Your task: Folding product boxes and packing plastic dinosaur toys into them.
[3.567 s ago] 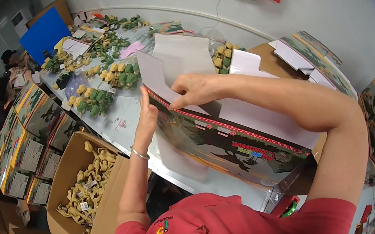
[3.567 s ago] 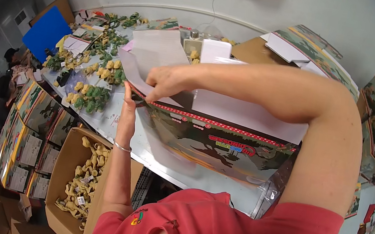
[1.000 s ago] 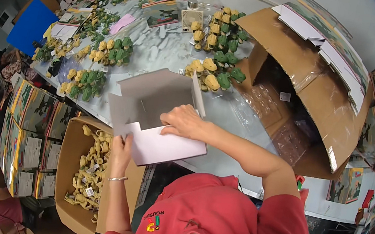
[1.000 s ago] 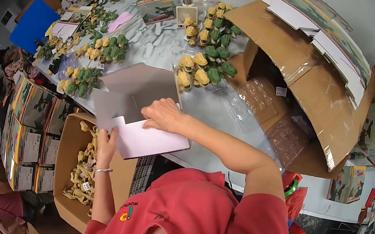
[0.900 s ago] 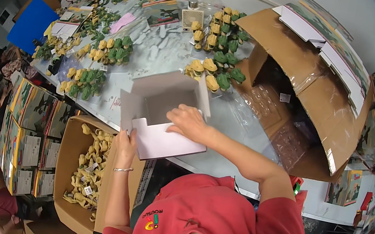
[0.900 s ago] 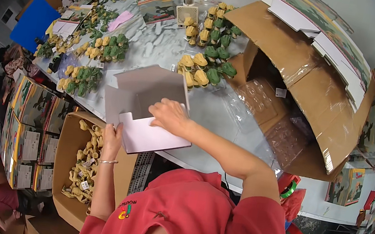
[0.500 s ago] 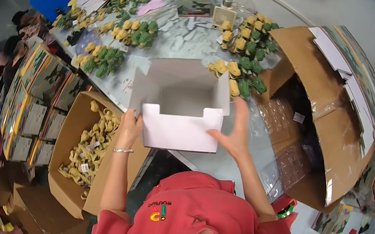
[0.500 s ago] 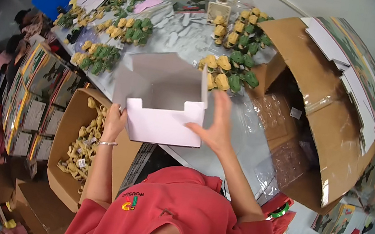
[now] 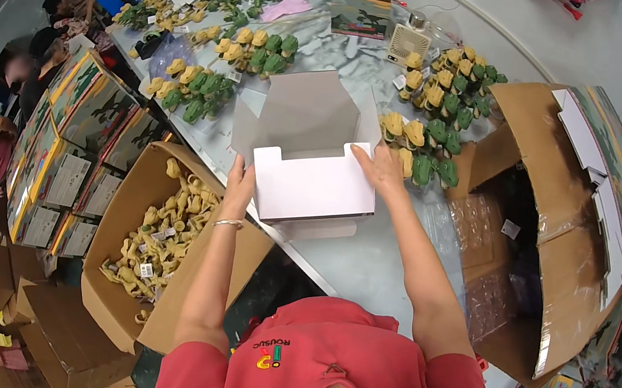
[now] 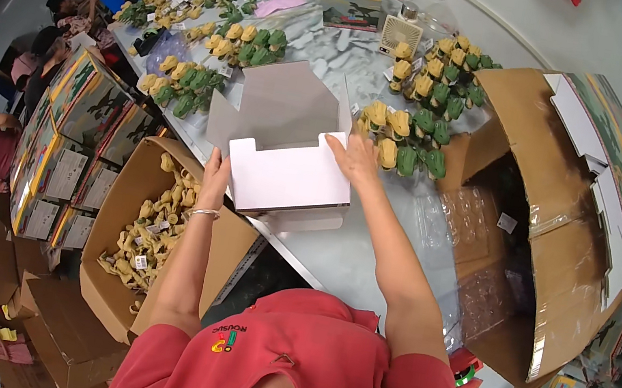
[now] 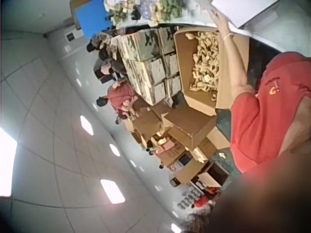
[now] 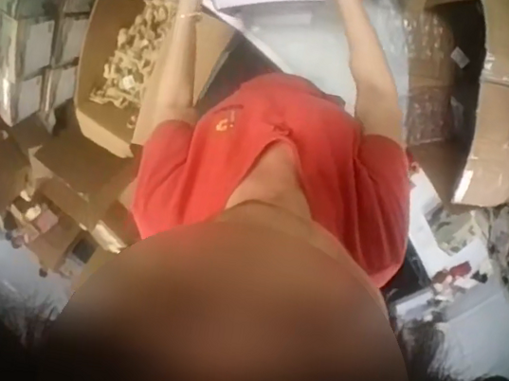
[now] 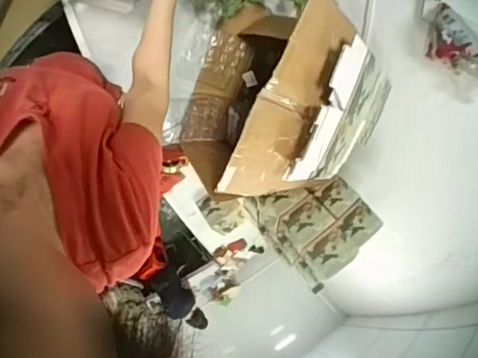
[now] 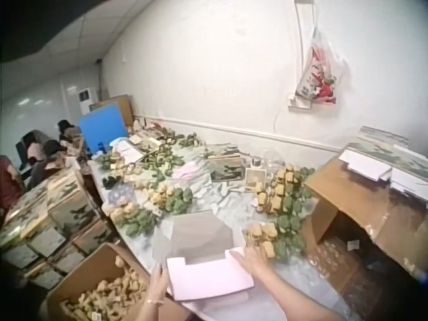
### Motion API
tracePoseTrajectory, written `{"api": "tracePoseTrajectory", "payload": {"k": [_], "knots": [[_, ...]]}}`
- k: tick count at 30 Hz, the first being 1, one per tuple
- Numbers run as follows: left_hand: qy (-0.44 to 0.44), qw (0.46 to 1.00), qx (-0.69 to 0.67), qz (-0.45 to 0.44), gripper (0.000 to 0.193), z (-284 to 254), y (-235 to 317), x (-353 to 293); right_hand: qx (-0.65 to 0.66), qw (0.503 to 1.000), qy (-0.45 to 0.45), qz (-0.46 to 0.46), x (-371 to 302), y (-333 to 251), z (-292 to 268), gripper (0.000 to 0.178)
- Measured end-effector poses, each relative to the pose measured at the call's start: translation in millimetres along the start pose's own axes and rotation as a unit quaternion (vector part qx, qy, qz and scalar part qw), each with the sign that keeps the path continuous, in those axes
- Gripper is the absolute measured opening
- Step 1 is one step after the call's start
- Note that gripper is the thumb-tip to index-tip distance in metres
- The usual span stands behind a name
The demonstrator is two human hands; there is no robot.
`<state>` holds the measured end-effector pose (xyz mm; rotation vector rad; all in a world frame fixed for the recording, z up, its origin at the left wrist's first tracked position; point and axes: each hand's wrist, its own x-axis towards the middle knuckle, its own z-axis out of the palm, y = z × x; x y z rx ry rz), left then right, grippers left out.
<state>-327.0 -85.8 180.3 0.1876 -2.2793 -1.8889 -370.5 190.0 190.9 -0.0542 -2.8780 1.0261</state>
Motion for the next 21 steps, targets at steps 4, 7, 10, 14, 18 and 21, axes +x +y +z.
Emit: {"api": "tracePoseTrajectory", "payload": {"k": [4,7,10,14,18,21], "knots": [[-0.027,0.991,0.003,-0.129,0.042,-4.8,-4.6,17.2,0.006,0.998,-0.050,0.039,2.1,-4.7,12.8,0.055],[0.022,0.956,0.225,0.185,0.060,23.7,15.2,5.0,0.001,1.000,0.021,-0.001,-4.1,-19.3,23.0,0.051],[-0.022,0.926,0.322,0.197,0.074,12.2,-0.1,16.8,-0.113,0.976,0.057,-0.178,-10.2,-20.4,39.6,0.056],[-0.072,0.862,0.467,0.182,0.054,21.7,4.6,7.8,-0.185,0.956,0.016,-0.227,-5.7,-18.0,37.5,0.064],[-0.104,0.860,0.468,0.174,0.059,25.4,0.6,9.8,0.098,0.991,-0.005,-0.091,61.7,-10.0,17.3,0.071],[-0.058,0.879,0.421,0.218,0.058,25.5,-11.6,14.3,0.008,0.970,0.051,-0.238,87.0,-23.1,16.7,0.071]]}}
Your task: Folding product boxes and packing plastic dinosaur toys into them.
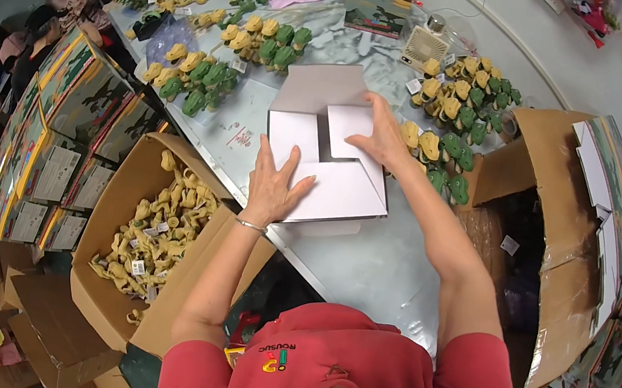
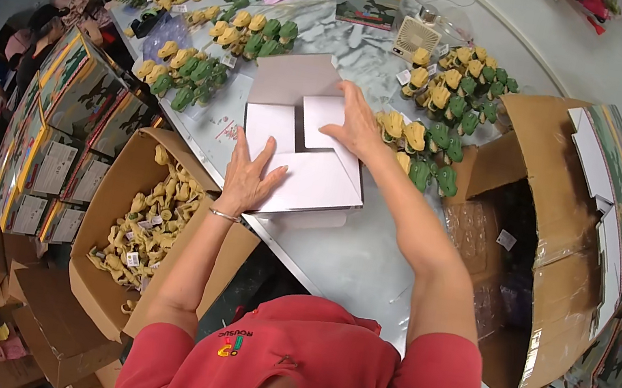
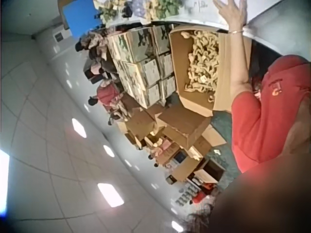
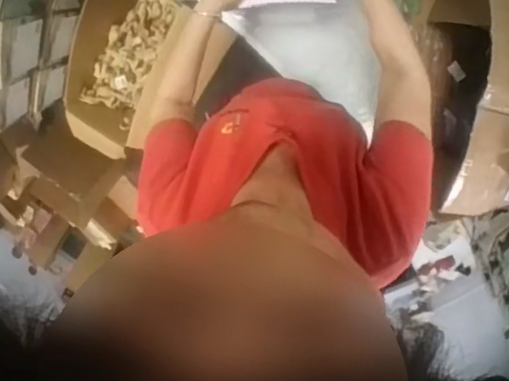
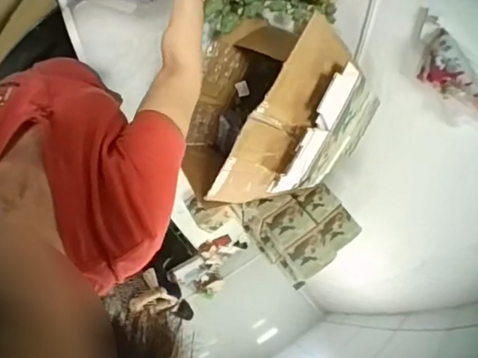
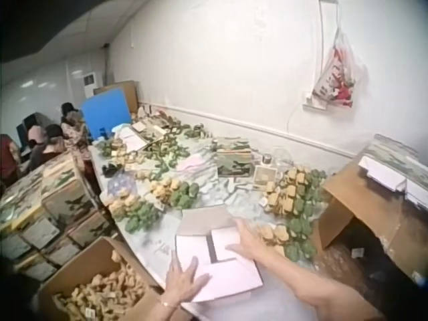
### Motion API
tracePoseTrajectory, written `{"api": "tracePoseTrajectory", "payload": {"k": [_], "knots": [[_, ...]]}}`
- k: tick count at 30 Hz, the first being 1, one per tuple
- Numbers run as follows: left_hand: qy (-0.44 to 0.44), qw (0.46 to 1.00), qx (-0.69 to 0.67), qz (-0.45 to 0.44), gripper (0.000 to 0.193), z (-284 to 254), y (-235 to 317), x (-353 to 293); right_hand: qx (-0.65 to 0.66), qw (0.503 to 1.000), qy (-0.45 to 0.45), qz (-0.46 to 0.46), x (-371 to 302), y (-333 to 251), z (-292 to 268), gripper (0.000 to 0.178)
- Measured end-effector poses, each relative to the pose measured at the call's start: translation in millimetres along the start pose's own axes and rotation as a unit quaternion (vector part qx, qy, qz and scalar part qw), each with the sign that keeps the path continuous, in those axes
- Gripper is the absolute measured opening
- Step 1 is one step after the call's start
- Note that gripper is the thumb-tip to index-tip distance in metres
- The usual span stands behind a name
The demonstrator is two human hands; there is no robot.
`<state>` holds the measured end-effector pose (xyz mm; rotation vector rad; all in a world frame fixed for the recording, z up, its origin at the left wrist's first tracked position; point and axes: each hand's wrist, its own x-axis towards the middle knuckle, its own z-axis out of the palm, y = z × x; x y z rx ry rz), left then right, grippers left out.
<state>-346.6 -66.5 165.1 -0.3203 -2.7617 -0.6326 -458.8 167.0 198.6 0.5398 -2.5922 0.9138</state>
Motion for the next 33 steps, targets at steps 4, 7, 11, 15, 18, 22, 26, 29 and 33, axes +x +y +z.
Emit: {"api": "tracePoseTrajectory", "payload": {"k": [4,7,11,15,18,22,26,29,33], "knots": [[-0.050,0.999,-0.004,-0.013,0.054,-6.7,-4.2,0.9,0.130,0.965,-0.100,0.204,25.0,-10.6,-27.6,0.076],[-0.055,0.997,-0.038,-0.036,0.043,-14.0,-6.0,-1.2,-0.028,0.951,-0.267,-0.154,3.8,-19.4,-24.6,0.064],[-0.013,0.958,-0.269,-0.096,0.053,-5.7,-32.0,-11.3,-0.229,0.896,-0.203,-0.322,-30.0,-34.1,-34.6,0.065],[-0.074,0.937,-0.327,-0.094,0.068,-3.3,-22.7,-16.3,-0.155,0.911,-0.361,-0.127,10.5,-42.1,-37.0,0.070],[-0.078,0.945,-0.300,-0.099,0.071,-7.4,-20.4,-16.0,-0.045,0.904,-0.425,-0.033,28.3,-59.8,-12.4,0.069],[-0.081,0.946,-0.301,-0.084,0.074,-12.8,-19.1,-14.6,0.011,0.910,-0.405,-0.083,28.6,-27.0,9.8,0.063],[-0.062,0.995,0.032,-0.072,0.076,-18.4,-5.5,-19.0,0.170,0.894,-0.412,0.051,27.1,-1.4,-14.9,0.054],[-0.075,0.997,0.016,-0.025,0.074,-19.3,-11.2,-10.1,0.130,0.921,-0.367,0.037,2.9,22.6,-30.4,0.039],[-0.149,0.973,-0.168,-0.054,0.061,-24.0,-41.7,19.4,0.477,0.801,-0.272,0.237,-20.7,27.4,-50.0,0.043]]}}
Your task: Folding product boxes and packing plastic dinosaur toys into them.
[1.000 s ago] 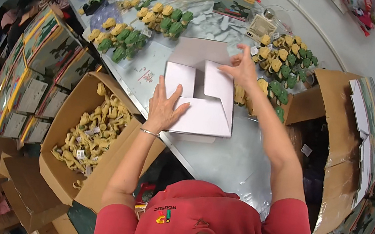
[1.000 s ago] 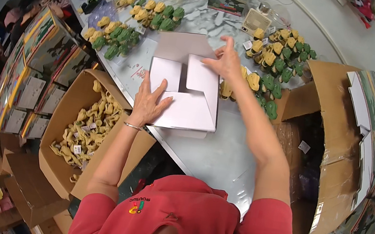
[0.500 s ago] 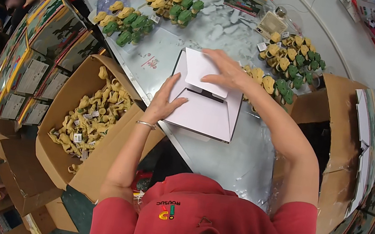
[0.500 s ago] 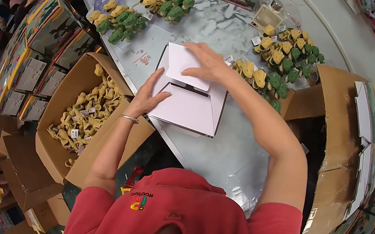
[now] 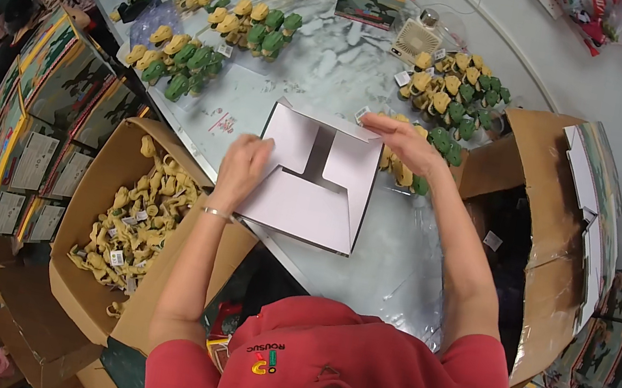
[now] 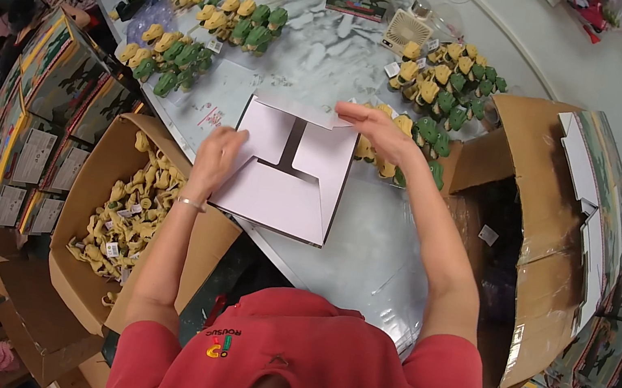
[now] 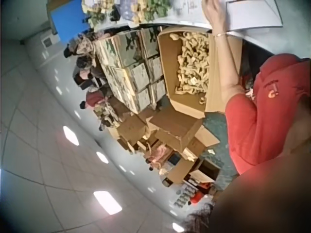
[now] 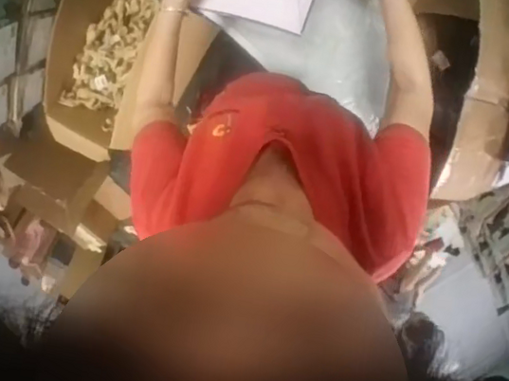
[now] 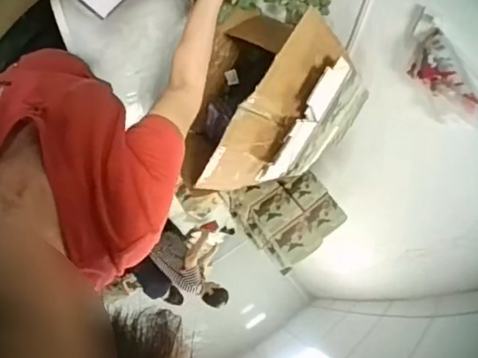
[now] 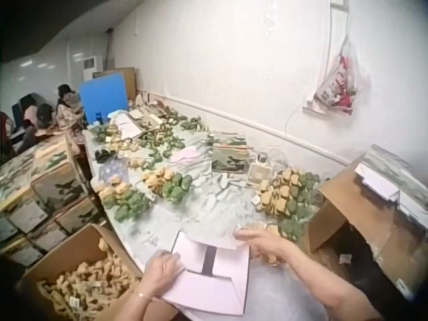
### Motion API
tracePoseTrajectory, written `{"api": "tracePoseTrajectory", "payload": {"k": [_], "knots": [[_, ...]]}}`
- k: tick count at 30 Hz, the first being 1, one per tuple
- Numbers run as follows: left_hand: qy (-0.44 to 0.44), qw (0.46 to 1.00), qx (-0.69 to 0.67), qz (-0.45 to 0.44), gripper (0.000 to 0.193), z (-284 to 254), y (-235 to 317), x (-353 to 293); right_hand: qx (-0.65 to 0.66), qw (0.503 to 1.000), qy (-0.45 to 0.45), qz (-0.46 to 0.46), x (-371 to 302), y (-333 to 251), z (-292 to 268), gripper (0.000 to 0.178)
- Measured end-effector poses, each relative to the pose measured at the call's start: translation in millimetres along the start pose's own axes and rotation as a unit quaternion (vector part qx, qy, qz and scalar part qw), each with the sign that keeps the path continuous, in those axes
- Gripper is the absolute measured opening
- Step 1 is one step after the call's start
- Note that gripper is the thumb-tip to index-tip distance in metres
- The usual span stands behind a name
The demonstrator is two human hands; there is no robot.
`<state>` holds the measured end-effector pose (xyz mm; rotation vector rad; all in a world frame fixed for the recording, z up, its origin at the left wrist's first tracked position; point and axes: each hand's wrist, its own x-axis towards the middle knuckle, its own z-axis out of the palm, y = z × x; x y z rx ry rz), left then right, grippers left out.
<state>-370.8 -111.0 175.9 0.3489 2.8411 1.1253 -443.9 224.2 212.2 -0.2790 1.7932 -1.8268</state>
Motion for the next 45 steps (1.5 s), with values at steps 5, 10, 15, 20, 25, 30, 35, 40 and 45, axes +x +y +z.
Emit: {"api": "tracePoseTrajectory", "payload": {"k": [5,10,15,20,25,30,35,40,45], "knots": [[0.121,0.974,-0.190,0.015,0.054,22.4,-23.3,47.2,-0.073,0.997,0.016,-0.023,10.1,16.0,15.4,0.041],[0.033,0.936,-0.348,-0.045,0.053,11.7,-25.5,62.0,-0.565,0.792,0.061,-0.222,42.0,38.2,34.5,0.059],[0.010,0.929,-0.354,-0.109,0.034,6.6,-15.6,62.4,-0.698,0.674,-0.078,-0.228,14.5,5.6,48.8,0.076],[-0.001,0.884,-0.454,-0.109,0.030,7.3,-14.1,55.8,-0.730,0.645,-0.154,-0.163,-2.6,12.6,62.6,0.075],[0.014,0.981,-0.191,0.035,0.038,8.9,-10.2,42.7,-0.595,0.794,-0.123,-0.037,43.9,7.0,52.6,0.078],[0.065,0.995,0.074,-0.012,0.051,12.8,32.8,-12.0,-0.573,0.819,-0.001,-0.023,44.8,10.4,69.8,0.099],[0.017,0.952,0.303,0.024,0.063,27.4,50.3,-69.9,-0.658,0.743,0.096,-0.069,41.6,27.1,86.1,0.100],[0.137,0.961,0.238,0.010,0.075,29.5,45.1,-73.6,-0.645,0.760,0.065,-0.051,40.0,24.0,82.2,0.088],[0.277,0.947,-0.127,-0.101,0.070,58.2,-25.5,-81.7,-0.596,0.803,0.000,0.016,40.4,8.8,77.0,0.073]]}}
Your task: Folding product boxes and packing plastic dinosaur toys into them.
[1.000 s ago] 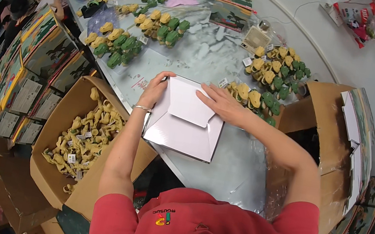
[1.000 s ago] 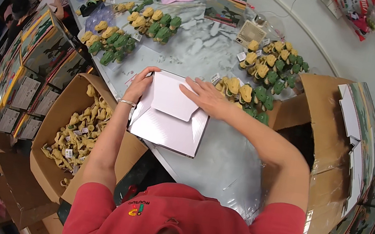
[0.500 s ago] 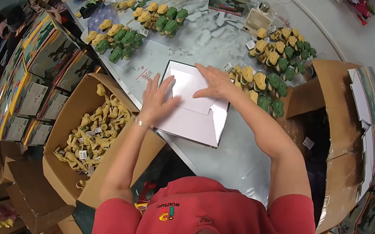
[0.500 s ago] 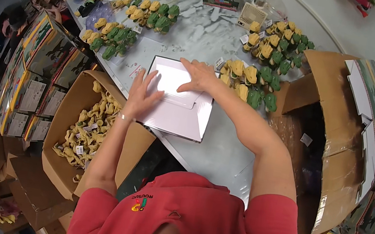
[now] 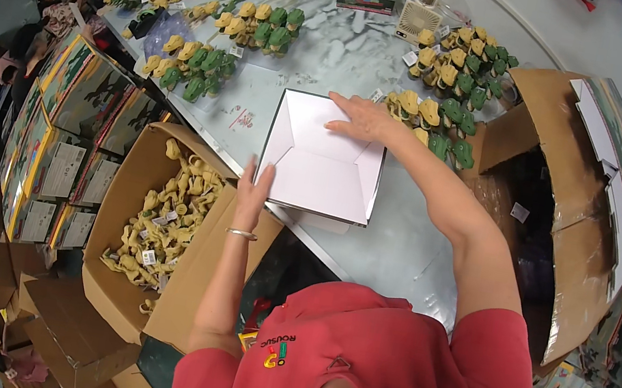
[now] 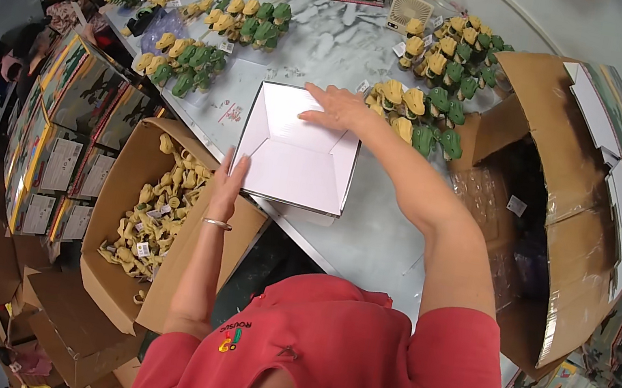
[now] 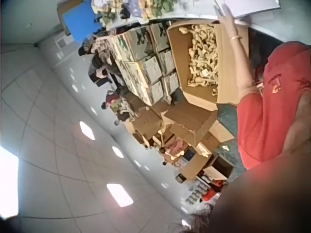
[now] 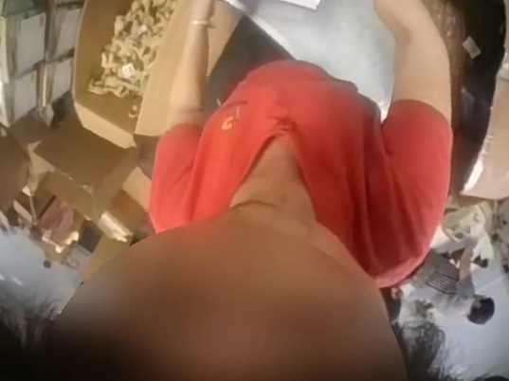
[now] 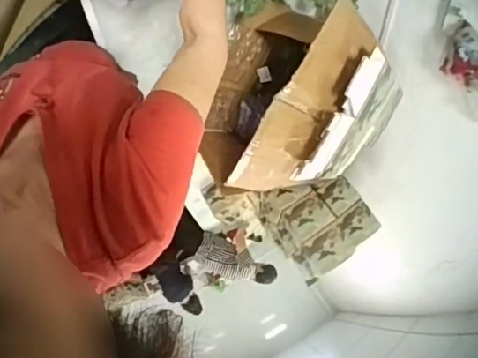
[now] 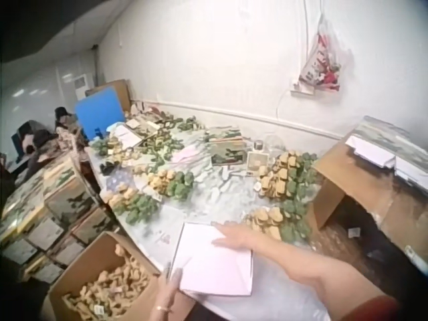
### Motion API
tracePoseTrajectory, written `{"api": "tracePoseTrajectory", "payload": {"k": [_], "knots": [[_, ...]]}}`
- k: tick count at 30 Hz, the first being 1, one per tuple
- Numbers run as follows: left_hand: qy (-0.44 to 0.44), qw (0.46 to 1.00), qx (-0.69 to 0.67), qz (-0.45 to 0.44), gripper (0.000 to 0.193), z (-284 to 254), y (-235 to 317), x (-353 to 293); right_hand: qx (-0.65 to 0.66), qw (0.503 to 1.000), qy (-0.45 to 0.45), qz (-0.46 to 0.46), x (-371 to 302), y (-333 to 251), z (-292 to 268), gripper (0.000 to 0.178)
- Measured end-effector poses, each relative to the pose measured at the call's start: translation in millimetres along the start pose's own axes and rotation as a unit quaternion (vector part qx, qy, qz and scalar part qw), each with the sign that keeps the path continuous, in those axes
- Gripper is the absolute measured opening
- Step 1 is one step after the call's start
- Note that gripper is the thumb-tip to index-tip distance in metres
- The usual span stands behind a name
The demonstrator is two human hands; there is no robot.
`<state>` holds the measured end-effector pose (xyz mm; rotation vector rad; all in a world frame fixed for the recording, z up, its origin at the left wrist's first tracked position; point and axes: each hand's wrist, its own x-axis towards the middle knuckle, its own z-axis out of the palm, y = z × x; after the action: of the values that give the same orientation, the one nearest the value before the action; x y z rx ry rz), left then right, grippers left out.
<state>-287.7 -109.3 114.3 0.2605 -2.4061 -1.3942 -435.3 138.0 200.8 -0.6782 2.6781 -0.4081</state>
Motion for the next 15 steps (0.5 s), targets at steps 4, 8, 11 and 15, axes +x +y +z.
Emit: {"api": "tracePoseTrajectory", "payload": {"k": [4,8,11,15], "knots": [[-0.168,0.941,-0.137,-0.261,0.049,-9.6,13.9,4.6,0.015,0.991,0.092,0.096,-25.2,36.9,-3.0,0.063],[-0.161,0.936,-0.162,-0.269,0.046,-40.6,26.8,2.4,0.393,0.895,0.139,0.162,-72.1,44.0,17.8,0.054],[-0.120,0.931,-0.190,-0.287,0.051,-89.7,25.2,12.7,0.683,0.687,0.193,0.152,-105.8,49.7,31.2,0.050],[-0.122,0.924,-0.290,-0.217,0.039,-173.5,23.8,21.1,0.669,0.692,0.200,0.182,-140.1,78.0,77.7,0.055]]}}
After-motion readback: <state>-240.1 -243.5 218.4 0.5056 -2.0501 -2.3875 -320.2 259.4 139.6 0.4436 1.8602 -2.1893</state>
